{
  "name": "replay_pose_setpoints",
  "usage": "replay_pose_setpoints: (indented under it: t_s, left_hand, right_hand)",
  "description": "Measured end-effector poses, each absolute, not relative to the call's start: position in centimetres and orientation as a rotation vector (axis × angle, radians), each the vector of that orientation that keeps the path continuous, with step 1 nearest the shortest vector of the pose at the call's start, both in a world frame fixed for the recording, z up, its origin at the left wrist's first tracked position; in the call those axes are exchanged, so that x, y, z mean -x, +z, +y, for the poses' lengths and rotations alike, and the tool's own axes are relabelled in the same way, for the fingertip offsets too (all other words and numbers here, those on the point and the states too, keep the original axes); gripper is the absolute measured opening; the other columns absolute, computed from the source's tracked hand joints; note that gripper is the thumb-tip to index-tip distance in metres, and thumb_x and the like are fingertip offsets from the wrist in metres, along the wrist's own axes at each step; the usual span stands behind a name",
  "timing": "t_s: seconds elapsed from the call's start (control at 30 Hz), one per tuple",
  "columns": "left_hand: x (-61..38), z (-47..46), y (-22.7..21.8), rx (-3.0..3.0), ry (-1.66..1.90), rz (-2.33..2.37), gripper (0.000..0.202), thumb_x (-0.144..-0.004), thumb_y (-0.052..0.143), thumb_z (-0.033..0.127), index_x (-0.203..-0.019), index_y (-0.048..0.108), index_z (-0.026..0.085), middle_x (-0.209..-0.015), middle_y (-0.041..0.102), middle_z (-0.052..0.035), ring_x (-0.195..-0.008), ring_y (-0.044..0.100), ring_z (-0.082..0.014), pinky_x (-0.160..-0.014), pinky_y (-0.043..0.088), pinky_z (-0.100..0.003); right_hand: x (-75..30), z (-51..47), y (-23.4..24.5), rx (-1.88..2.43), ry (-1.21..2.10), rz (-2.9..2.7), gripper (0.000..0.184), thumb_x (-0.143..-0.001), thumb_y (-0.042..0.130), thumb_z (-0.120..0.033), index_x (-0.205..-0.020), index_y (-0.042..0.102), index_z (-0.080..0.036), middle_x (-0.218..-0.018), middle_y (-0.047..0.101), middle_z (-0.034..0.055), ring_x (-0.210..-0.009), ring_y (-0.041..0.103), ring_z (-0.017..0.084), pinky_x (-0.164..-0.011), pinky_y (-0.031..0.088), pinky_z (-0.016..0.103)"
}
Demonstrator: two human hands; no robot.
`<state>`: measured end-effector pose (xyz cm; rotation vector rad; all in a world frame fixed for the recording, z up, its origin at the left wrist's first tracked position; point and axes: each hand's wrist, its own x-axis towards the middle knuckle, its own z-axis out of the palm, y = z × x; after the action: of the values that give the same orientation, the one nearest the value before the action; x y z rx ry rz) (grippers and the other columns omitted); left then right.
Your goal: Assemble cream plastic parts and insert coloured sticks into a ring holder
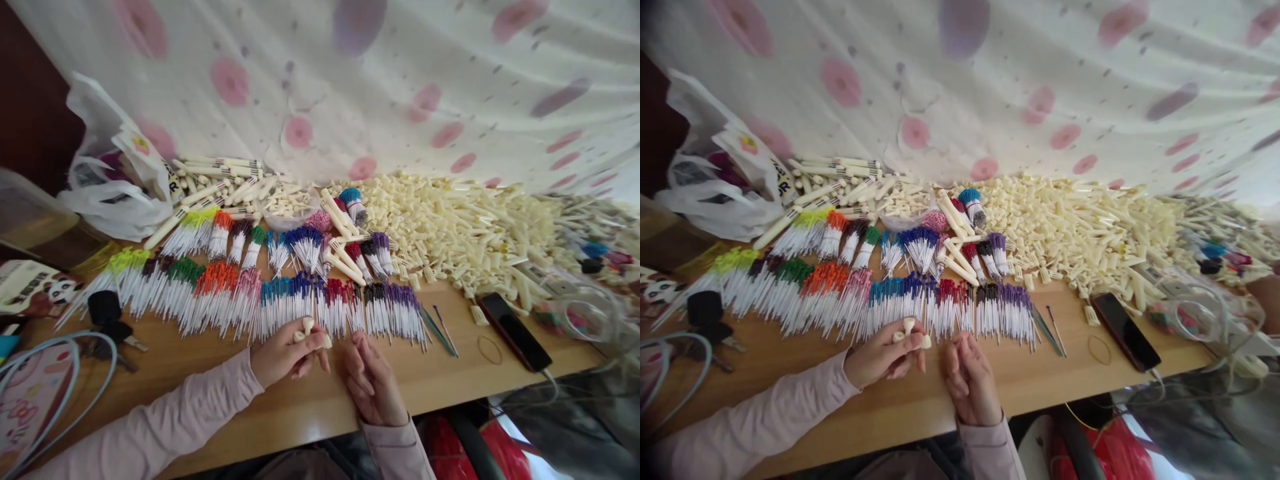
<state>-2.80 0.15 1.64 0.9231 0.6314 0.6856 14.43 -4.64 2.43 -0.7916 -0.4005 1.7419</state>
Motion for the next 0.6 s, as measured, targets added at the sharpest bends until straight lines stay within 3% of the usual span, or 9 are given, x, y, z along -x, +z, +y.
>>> replay_pose_setpoints:
  t_s: [0.1,0.23,0.3,0.37,0.43,0.6]
  left_hand:
    - [2.8,0.0,2.0,-0.976,0.675,0.669,0.038,-0.083,0.060,0.053,-0.083,0.049,0.017,-0.055,0.060,0.0032,-0.032,0.036,-0.0031,-0.032,0.023,-0.016]
    - [3.0,-0.1,2.4,-1.058,0.638,0.688,0.038,-0.085,0.058,0.053,-0.082,0.052,0.015,-0.052,0.054,0.0057,-0.034,0.034,-0.0026,-0.033,0.023,-0.016]
    - [3.1,-0.2,2.4,-1.056,0.631,0.687,0.038,-0.086,0.057,0.053,-0.081,0.052,0.016,-0.051,0.054,0.0059,-0.034,0.034,-0.0028,-0.032,0.023,-0.015]
    - [3.1,-0.1,2.3,-1.025,0.626,0.674,0.038,-0.086,0.056,0.054,-0.080,0.051,0.017,-0.050,0.054,0.0062,-0.032,0.033,-0.0028,-0.031,0.023,-0.015]
    - [3.2,-0.1,2.2,-0.992,0.613,0.645,0.037,-0.086,0.056,0.053,-0.079,0.049,0.017,-0.048,0.054,0.0068,-0.031,0.031,-0.0027,-0.030,0.023,-0.015]
    - [3.5,0.2,2.1,-0.946,0.569,0.547,0.038,-0.085,0.058,0.054,-0.077,0.048,0.018,-0.046,0.053,0.0075,-0.029,0.030,-0.0024,-0.028,0.022,-0.014]
  right_hand:
    - [-13.9,-4.9,2.7,0.872,1.611,-0.465,0.024,-0.080,0.074,-0.037,-0.075,0.057,-0.020,-0.049,0.033,-0.0117,-0.037,0.011,0.001,-0.032,0.017,0.011]
    - [-13.1,-5.2,2.7,1.042,1.382,-0.618,0.022,-0.075,0.078,-0.038,-0.077,0.064,-0.021,-0.046,0.037,-0.0103,-0.036,0.021,0.002,-0.035,0.021,0.013]
    - [-12.9,-5.3,2.3,1.142,1.258,-0.729,0.019,-0.072,0.079,-0.037,-0.079,0.071,-0.021,-0.046,0.047,-0.0067,-0.038,0.031,0.005,-0.037,0.027,0.016]
    - [-12.8,-5.5,2.0,1.223,1.138,-0.866,0.013,-0.069,0.081,-0.031,-0.078,0.077,-0.023,-0.058,0.063,0.0004,-0.047,0.048,0.010,-0.044,0.038,0.021]
    - [-12.7,-5.6,1.9,1.253,1.055,-0.984,0.011,-0.069,0.080,-0.025,-0.079,0.080,-0.027,-0.069,0.070,0.0034,-0.060,0.058,0.015,-0.054,0.045,0.025]
    - [-12.4,-5.6,2.5,1.208,0.986,-1.078,0.021,-0.070,0.077,-0.018,-0.084,0.080,-0.034,-0.058,0.063,0.0001,-0.055,0.051,0.014,-0.051,0.040,0.024]
